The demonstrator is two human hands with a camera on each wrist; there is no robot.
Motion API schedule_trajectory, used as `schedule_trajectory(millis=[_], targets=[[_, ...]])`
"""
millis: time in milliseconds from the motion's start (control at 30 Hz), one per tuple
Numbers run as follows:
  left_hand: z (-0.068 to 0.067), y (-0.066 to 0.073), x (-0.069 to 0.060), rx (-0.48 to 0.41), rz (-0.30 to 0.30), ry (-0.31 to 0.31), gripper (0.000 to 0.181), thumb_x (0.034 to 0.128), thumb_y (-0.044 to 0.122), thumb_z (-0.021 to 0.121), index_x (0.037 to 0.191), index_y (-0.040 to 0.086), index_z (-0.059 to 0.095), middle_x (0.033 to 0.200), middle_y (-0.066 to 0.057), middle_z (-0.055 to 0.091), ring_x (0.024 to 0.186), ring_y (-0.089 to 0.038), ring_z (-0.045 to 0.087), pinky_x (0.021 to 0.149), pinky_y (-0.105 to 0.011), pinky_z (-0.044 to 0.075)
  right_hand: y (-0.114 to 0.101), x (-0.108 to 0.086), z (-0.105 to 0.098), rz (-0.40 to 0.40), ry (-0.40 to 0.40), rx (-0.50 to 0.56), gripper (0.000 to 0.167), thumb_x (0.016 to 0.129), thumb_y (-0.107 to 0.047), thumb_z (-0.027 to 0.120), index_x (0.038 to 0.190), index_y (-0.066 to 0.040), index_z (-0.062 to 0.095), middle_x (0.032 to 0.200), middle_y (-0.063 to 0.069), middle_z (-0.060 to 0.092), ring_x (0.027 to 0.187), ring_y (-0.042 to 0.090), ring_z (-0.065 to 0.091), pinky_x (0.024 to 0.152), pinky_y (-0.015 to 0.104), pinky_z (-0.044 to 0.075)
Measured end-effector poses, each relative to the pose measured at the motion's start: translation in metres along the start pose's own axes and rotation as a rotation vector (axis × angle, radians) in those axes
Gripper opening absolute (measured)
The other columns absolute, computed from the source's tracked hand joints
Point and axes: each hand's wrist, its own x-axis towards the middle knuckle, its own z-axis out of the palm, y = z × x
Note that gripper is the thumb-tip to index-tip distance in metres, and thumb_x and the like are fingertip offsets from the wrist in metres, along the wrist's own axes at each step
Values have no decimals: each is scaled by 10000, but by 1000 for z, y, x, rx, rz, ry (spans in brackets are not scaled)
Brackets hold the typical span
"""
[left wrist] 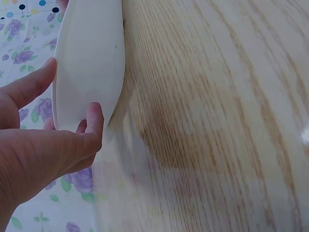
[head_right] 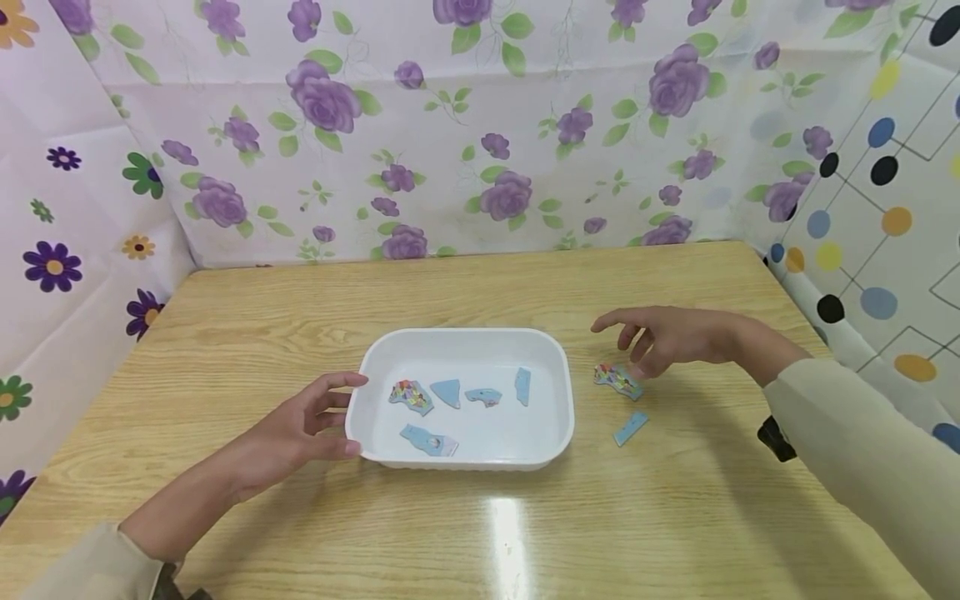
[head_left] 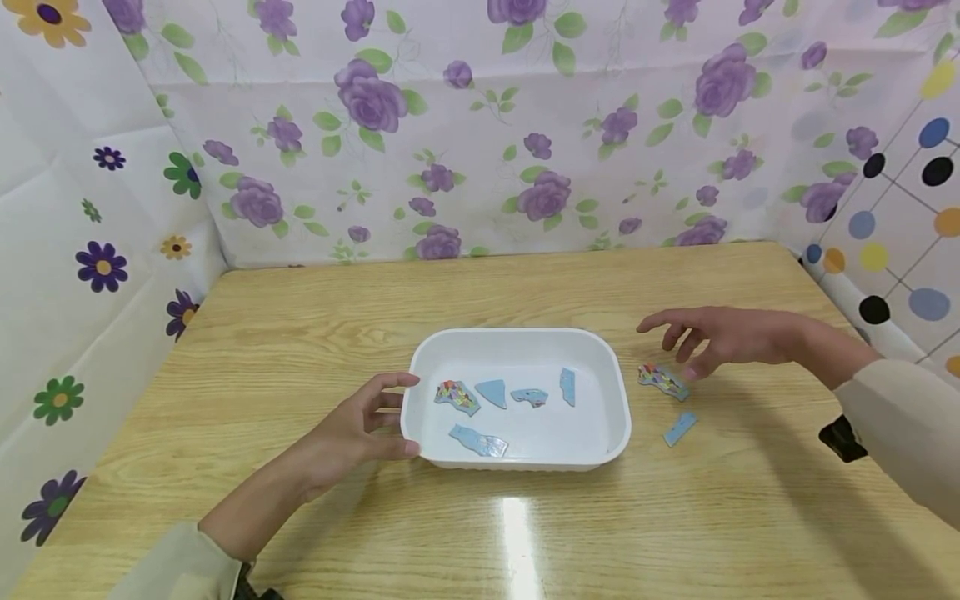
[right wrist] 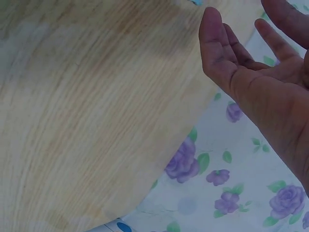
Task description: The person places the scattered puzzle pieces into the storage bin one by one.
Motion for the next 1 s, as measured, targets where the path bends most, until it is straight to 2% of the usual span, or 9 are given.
schedule_trajectory(millis=[300, 433, 633, 800, 1000], targets=[[0, 0, 0, -8, 0, -4, 830, 780, 145, 805, 1454, 198, 323, 1387, -173, 414, 1277, -326, 457, 978, -443, 448, 10, 4, 7, -48, 12, 24, 799, 800, -136, 775, 1468, -108, 337, 1347, 233, 391, 1212, 388, 455, 877, 417, 483], [0, 0, 0, -10, 0, -2, 833, 779, 142, 806, 1456, 193, 322, 1386, -176, 414, 1275, -327, 460, 974, -437, 452, 11, 5, 7, -53, 24, 8, 804, 787, -137, 787, 1461, -106, 348, 1335, 226, 398, 1215, 399, 443, 878, 419, 478], [1, 0, 0, -27, -1, -9, 837, 783, 131, 801, 1460, 190, 312, 1386, -177, 402, 1265, -328, 452, 959, -424, 466, 16, 5, 9, -31, 19, 25, 828, 771, -132, 797, 1466, -116, 346, 1380, 225, 328, 1211, 403, 435, 865, 424, 481], [0, 0, 1, -32, 3, -15, 837, 785, 127, 799, 1460, 190, 308, 1390, -179, 395, 1264, -327, 453, 960, -423, 468, 21, 5, 12, -30, 65, -5, 815, 747, -130, 811, 1447, -161, 394, 1383, 187, 328, 1212, 387, 448, 883, 439, 464], [-1, 0, 0, -27, -1, -16, 838, 783, 139, 803, 1459, 192, 311, 1392, -175, 395, 1259, -321, 459, 958, -420, 468, 28, 8, 17, -70, 129, -78, 721, 747, -98, 796, 1390, -183, 480, 1368, 137, 375, 1164, 345, 460, 880, 460, 422]])
